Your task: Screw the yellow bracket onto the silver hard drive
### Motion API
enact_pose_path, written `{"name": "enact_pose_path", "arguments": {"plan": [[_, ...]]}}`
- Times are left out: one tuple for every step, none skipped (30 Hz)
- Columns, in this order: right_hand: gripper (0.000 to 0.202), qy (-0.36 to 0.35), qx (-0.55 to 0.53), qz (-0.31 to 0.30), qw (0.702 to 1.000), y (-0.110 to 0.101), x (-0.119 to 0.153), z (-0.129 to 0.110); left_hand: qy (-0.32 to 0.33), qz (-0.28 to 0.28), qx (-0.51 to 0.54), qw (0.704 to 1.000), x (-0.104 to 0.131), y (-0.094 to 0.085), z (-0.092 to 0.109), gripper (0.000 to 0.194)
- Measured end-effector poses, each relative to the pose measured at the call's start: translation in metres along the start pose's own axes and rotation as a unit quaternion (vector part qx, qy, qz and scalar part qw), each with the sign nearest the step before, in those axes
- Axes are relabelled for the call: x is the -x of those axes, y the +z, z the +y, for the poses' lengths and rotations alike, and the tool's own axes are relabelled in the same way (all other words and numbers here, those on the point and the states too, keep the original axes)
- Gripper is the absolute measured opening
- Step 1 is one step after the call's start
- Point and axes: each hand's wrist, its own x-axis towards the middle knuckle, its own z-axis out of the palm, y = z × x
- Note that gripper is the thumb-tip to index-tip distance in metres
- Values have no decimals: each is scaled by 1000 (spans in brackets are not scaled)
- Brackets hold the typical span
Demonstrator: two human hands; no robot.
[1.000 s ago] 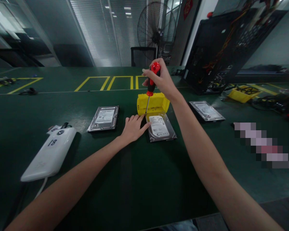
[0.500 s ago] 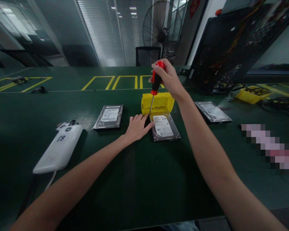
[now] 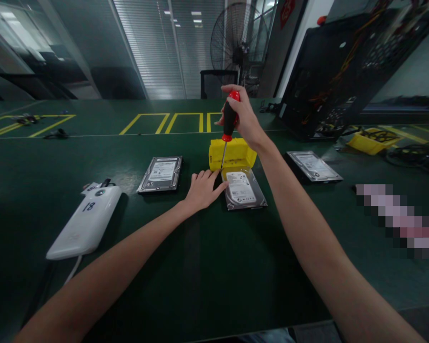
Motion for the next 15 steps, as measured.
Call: {"name": "enact_pose_path", "arguments": {"plan": [[55,-2,2,3,1000,1,1,-1,1,1,-1,1000,0,0,0,71],[54,-4,5,7,1000,3,1,-2,2,3,-4,1000,0,-1,1,71],[53,-5,8,9,1000,4,2,-3,2,5,-7,1000,0,-1,2,70],[52,-7,10,12,1000,6,2,-4,1,6,-11,1000,1,-1,2,70],[51,-9,9,16,1000,8,2,-5,0,7,-14,1000,1,-2,3,70],[50,-13,6,20,1000,9,2,-5,-1,8,-16,1000,1,-2,4,70],[49,-17,1,25,1000,10,1,-5,-2,8,-17,1000,0,-2,4,70],[49,-20,-4,31,999,11,1,-5,-2,7,-17,1000,0,-2,4,70],[49,-22,-6,37,999,12,1,-5,-1,7,-16,1000,0,-2,4,69],[50,-22,-6,43,999,12,1,-5,1,8,-15,1000,0,-2,4,69],[51,-19,-3,47,999,12,1,-4,2,9,-14,1000,0,-2,3,69],[53,-15,2,49,999,11,2,-4,3,10,-13,1000,0,-2,3,69],[55,-11,8,50,999,11,3,-4,4,12,-13,1000,0,-1,2,69],[57,-9,12,49,999,10,4,-4,4,13,-12,1000,1,-1,2,69],[59,-9,14,45,999,10,4,-4,4,13,-11,1000,1,-1,1,69]]}}
